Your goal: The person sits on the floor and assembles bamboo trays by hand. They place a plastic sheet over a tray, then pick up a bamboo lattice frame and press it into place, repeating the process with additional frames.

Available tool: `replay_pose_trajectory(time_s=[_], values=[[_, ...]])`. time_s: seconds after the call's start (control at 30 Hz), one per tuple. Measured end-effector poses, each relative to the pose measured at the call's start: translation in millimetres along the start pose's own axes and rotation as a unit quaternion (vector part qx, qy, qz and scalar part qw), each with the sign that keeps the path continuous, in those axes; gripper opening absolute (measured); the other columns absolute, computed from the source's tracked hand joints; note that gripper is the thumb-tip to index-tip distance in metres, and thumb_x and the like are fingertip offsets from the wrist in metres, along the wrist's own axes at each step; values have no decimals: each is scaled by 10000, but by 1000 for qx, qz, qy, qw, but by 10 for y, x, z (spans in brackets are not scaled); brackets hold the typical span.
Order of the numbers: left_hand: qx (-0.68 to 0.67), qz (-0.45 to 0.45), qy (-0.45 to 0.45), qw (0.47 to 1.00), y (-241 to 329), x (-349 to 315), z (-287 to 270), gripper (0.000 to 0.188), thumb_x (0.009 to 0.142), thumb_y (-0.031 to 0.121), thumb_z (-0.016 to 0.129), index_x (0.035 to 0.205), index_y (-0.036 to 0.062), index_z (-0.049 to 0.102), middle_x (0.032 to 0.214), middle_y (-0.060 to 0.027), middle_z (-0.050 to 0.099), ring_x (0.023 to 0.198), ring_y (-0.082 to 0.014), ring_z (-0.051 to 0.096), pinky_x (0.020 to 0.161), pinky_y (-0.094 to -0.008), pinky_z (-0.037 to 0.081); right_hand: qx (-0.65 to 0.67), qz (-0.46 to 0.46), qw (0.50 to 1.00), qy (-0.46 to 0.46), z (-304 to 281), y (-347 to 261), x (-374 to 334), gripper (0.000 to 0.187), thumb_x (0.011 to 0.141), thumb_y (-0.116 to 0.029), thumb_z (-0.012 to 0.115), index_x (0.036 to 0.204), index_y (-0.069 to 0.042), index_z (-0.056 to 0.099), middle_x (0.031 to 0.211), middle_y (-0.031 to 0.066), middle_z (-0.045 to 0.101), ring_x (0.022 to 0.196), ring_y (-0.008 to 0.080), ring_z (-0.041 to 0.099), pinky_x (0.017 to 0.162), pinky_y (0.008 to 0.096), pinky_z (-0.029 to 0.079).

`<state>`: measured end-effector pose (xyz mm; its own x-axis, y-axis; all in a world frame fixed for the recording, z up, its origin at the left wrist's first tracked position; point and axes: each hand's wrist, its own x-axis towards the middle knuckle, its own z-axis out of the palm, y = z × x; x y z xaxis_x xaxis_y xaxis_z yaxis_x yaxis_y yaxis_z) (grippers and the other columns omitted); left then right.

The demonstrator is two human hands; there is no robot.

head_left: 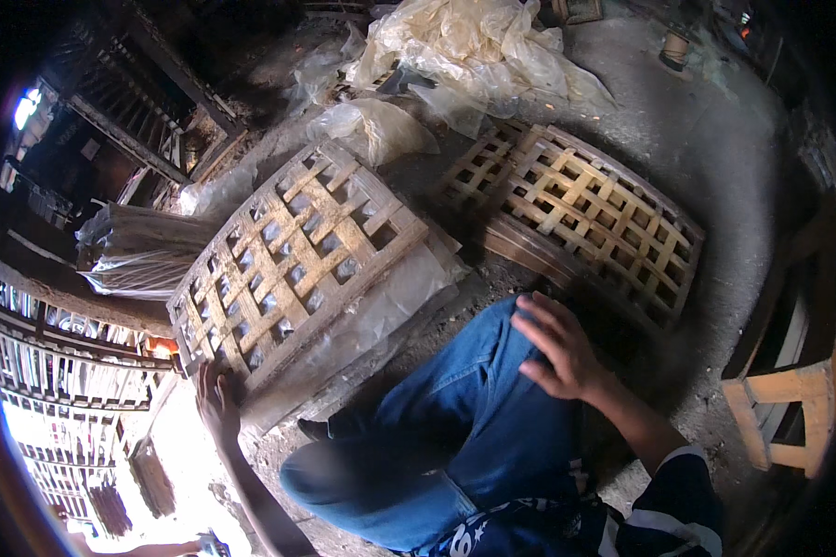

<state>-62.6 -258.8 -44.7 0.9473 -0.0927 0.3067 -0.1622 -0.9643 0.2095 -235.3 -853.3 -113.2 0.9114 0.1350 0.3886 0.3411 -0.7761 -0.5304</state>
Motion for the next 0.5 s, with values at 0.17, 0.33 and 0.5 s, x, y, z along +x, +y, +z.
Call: replay_pose_trajectory(time_s=[0.17,0.33,0.5], values=[[11,-11,-3,1000,-22,46,44,499,1085,395,426,1364,29,618,1484,-218,539,1434,-400,443,1185,-493,328,239,204,946,84,218,1127,350,543,1033,-196,587,1530,-59,417,1400,169,594,1158,246,644,938,387,547],[-24,-37,-25,999,107,-15,-47,598,1062,499,429,1438,55,567,1490,-223,529,1414,-406,456,1177,-512,318,236,340,904,107,440,2341,1698,310,1053,-193,607,1340,-77,616,1030,-8,655,920,82,612,750,237,480],[-15,-83,-58,995,82,-63,-70,714,1057,574,384,1481,13,505,1533,-232,485,1479,-408,372,1209,-516,263,222,327,898,194,1158,3553,3296,285,957,-209,720,1208,-74,709,964,26,712,779,112,652,675,315,534]])
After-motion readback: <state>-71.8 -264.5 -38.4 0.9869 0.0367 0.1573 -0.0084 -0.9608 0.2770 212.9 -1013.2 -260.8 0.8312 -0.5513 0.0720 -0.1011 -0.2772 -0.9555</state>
